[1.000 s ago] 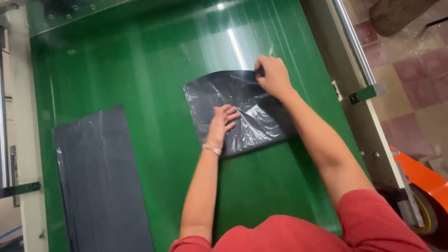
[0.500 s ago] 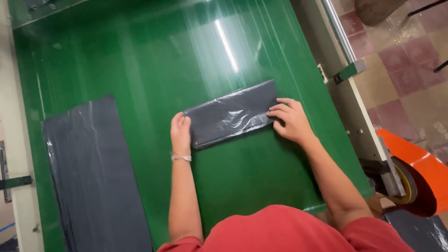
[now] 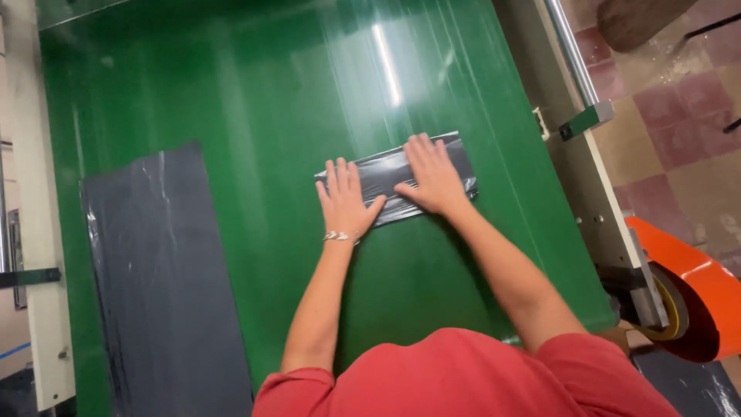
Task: Folding plastic bags coming off a conveyor belt and stacking them in a crate.
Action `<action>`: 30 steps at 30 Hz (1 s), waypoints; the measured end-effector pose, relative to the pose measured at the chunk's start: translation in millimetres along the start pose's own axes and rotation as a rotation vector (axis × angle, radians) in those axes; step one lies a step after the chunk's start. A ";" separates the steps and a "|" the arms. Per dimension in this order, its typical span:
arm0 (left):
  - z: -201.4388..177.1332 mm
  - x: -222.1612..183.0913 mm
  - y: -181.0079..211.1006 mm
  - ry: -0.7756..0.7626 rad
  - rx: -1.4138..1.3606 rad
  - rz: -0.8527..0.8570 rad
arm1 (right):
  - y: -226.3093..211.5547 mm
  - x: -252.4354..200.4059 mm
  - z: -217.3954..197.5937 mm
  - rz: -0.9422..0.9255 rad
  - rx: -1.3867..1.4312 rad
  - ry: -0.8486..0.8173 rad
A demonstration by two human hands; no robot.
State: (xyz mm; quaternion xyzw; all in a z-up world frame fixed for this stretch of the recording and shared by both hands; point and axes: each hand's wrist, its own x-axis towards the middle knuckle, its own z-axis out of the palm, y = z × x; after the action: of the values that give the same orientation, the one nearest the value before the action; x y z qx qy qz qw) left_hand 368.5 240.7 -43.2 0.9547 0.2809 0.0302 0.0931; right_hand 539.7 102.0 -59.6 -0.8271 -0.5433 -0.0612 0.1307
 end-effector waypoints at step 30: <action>28.2 5.6 -16.4 -0.553 -0.695 0.024 | -44.5 -146.4 18.0 1.103 2.047 0.025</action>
State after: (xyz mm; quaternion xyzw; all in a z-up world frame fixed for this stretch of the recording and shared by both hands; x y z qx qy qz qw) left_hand 367.6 252.8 -74.1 0.8423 0.2073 -0.1326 0.4796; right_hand 439.4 -5.4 -105.8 -0.4587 0.0962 0.4634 0.7520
